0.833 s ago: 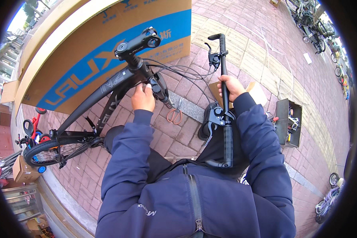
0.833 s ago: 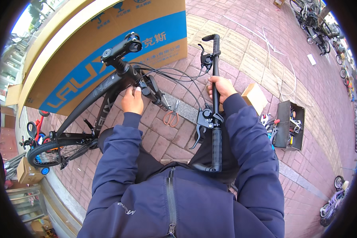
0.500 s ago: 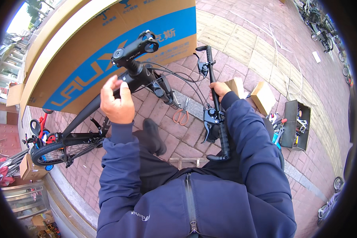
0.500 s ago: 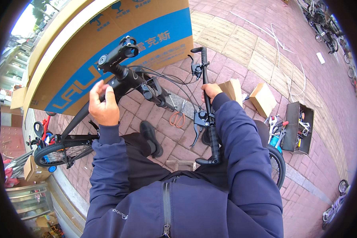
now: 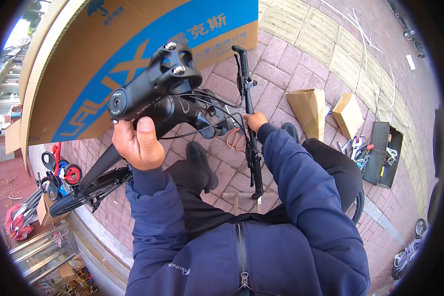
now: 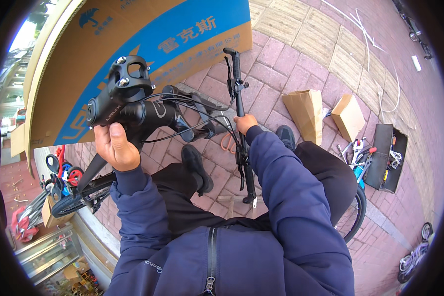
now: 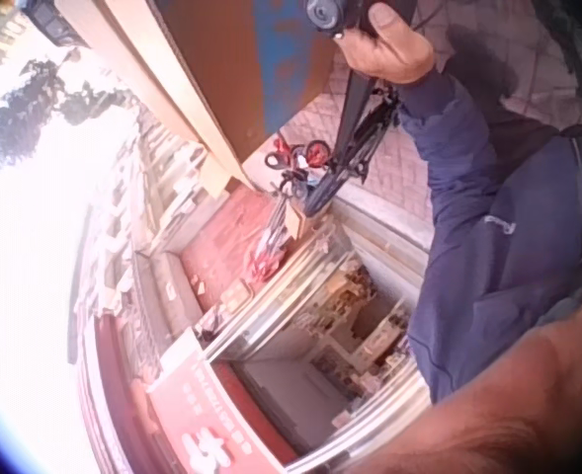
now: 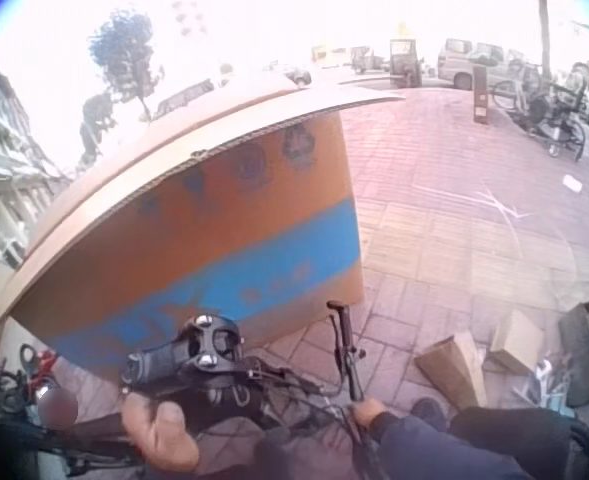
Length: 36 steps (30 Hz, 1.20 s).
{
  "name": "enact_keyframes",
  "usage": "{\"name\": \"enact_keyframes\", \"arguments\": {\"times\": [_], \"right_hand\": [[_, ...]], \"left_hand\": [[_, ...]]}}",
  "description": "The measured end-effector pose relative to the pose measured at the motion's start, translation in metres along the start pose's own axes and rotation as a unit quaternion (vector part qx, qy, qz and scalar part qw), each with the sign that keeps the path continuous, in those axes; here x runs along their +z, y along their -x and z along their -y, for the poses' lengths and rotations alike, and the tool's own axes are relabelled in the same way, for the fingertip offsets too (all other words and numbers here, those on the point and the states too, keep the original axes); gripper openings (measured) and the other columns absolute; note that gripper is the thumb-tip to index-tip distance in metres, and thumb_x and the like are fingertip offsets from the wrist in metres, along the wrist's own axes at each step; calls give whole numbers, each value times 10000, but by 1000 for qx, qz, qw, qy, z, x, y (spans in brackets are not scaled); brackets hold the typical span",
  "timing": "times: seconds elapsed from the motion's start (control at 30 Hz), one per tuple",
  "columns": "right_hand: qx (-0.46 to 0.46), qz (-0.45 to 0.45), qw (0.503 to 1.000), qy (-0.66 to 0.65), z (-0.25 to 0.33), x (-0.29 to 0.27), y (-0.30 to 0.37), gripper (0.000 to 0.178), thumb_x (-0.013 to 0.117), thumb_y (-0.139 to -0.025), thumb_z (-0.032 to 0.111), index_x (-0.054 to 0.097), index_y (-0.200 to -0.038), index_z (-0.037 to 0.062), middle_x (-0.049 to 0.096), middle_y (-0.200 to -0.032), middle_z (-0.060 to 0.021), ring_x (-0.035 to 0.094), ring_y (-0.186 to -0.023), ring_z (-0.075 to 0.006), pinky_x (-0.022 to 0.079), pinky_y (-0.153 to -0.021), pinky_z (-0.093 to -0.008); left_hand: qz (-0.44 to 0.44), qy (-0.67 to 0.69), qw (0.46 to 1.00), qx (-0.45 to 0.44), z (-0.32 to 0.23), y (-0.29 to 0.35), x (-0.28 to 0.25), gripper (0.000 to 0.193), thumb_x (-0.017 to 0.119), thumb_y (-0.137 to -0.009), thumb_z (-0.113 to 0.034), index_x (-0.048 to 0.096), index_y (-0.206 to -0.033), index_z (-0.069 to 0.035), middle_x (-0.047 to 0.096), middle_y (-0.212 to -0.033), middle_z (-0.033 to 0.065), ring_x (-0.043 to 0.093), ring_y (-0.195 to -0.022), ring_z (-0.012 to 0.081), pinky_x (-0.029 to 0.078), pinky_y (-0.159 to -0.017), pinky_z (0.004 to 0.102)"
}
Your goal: The person removes protective packaging from a bicycle frame and handlebar, then uses a screwdriver to attach the handlebar to the stem. The person tightens the bolts to secure the handlebar in place.
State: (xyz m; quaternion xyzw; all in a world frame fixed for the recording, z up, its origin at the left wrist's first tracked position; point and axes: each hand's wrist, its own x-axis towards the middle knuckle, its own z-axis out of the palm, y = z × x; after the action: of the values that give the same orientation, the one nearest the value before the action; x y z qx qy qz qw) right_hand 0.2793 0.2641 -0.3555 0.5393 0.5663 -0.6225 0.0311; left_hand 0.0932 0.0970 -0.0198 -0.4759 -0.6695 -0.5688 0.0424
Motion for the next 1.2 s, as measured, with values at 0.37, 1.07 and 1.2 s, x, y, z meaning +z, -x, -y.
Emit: {"name": "enact_keyframes", "arguments": {"times": [0.37, 1.07, 1.2], "right_hand": [[-93, -2, 984, 155, 18, 26, 13, 379, 655, -876, 336, 710, -901, -38, 707, -804, -217, 714, -797, -351, 549, -759, -436], [-420, -209, 875, 122, 131, -15, 156, 249, 625, -807, 161, 707, -1004, 34, 696, -974, -207, 652, -962, -380, 517, -890, -439], [-570, -223, 776, 153, 149, 14, 195, 483, 657, -837, 217, 597, -1259, -9, 612, -1232, -254, 575, -1137, -428, 445, -1018, -498]], "left_hand": [[117, -269, 956, -2, -18, -5, -22, 411, 728, -918, -319, 665, -1124, 31, 695, -939, 160, 662, -860, 308, 502, -839, 352], [118, -410, 904, -20, 10, 3, -38, 773, 620, -805, -749, 699, -1120, -47, 722, -1043, 175, 681, -968, 361, 520, -861, 456], [114, -422, 899, -25, 15, 2, -38, 792, 609, -802, -766, 700, -1146, -58, 726, -1066, 166, 687, -987, 350, 525, -874, 452]]}}
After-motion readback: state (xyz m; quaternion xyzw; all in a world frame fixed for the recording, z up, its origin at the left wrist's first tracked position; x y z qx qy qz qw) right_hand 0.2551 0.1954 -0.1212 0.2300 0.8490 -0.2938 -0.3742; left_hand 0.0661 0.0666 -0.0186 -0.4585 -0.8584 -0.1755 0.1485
